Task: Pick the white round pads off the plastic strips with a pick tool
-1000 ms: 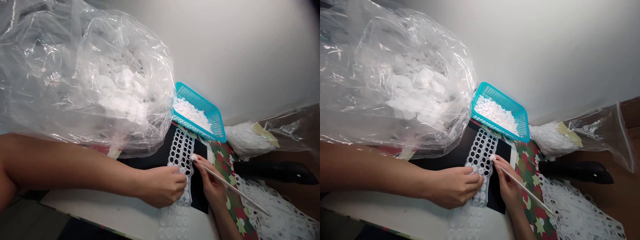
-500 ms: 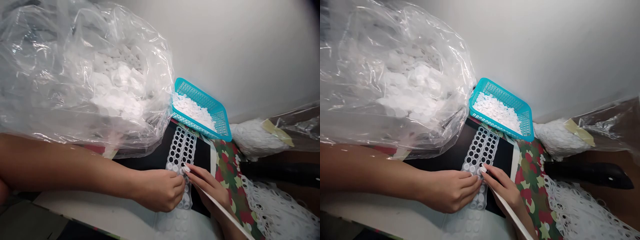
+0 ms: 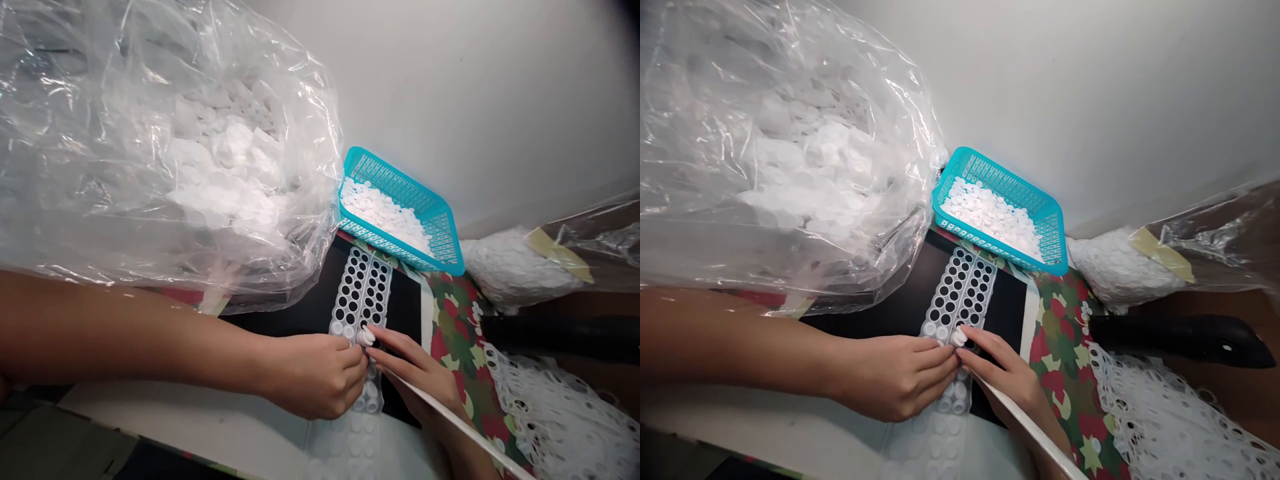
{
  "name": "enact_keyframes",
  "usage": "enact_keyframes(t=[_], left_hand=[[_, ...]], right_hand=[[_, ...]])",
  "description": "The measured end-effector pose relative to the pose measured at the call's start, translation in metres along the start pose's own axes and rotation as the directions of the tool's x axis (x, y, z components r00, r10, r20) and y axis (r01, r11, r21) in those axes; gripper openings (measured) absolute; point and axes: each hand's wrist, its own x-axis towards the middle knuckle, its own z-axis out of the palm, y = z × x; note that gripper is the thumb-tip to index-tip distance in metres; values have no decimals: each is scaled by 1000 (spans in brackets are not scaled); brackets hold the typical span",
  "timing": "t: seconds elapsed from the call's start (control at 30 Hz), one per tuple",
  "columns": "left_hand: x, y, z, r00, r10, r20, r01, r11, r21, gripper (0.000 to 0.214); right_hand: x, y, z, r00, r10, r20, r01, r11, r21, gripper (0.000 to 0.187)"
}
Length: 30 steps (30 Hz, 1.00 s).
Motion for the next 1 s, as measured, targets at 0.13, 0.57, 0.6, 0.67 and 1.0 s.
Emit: enact_keyframes(t=[0.13,0.57,0.6,0.67,1.0], left_hand=[[0,0,-1,1000,4,4,-4,1000,-1,27],[-1,2,0,1000,-28,12,29,999,-42,23],[-1,2,1,1000,-27,-4,26,999,-36,22],[-1,2,1,999,-29,-35,27,999,-39,21],[0,1,0,998,-31,59,37,995,-88,24]], right_hand=[[3,-3,-1,1000,-7,-2,7,1000,-1,39],[13,-12,-5,993,117,-18,-115,988,99,28],[12,-11,-5,992,124,-14,-122,985,124,28],[11,-9,-5,989,144,-15,-140,976,164,28],[12,-7,-4,976,216,-18,-206,950,236,25]])
